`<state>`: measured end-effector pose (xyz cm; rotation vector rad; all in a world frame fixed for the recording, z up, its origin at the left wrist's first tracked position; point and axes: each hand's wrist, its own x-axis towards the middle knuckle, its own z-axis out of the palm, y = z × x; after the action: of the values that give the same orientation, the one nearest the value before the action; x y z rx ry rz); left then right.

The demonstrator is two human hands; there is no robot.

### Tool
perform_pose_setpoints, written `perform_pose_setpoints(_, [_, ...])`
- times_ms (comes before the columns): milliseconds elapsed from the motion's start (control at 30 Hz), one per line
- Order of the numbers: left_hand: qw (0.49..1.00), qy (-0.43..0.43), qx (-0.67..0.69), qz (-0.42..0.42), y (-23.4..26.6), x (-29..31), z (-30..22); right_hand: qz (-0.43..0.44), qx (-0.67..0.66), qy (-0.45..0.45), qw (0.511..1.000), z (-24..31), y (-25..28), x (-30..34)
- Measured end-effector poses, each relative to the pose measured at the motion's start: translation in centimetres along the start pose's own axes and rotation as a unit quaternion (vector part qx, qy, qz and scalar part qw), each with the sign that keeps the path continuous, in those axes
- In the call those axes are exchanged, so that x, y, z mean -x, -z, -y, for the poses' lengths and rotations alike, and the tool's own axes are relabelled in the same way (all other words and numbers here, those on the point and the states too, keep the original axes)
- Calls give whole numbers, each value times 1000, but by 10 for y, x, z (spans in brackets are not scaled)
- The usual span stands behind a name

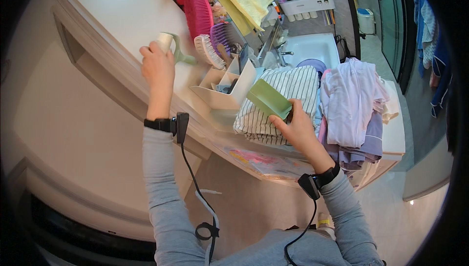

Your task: The person walks into a bedroom and cleans a desk surface. They use a pink brush to sweep the desk, then wipe it with a blue cloth. They also wipe a power strip and a white adapter with the cloth.

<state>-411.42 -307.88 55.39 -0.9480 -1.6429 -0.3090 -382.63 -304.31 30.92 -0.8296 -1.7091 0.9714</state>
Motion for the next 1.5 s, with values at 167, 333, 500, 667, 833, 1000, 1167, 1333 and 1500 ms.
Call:
perform_pose_setpoints(167, [992, -2, 127, -25, 100, 27, 24, 16, 8, -20, 1000, 3, 2, 1])
perform_pose_setpoints(333, [915, 32, 361, 178, 171, 112, 19, -29, 56, 67, 996, 3, -9, 3])
perform_pose_setpoints(500, [853, -55, 458, 245, 199, 196, -9, 44, 12, 70, 996, 16, 2, 19])
perform_pose_setpoints(667, [789, -60, 560, 245, 200, 246, -26, 153, -198, 106, 962, 44, 59, 73])
perform_pose_setpoints(833, [655, -16, 685, 319, 196, 289, -45, 176, -100, 159, 966, 56, 88, 115])
perform_pose_setpoints(1000, [483, 73, 802, 343, 196, 326, -69, 162, 48, 240, 956, 50, 99, 135])
perform_pose_setpoints(1167, [495, 0, 830, 256, 186, 341, -84, 221, 76, 323, 917, 48, 108, 143])
perform_pose_setpoints(1333, [511, 6, 819, 262, 191, 357, -81, 257, 4, 266, 929, 39, 107, 157])
perform_pose_setpoints(1500, [530, 136, 818, 178, 194, 362, -84, 310, -131, 175, 925, 15, 105, 164])
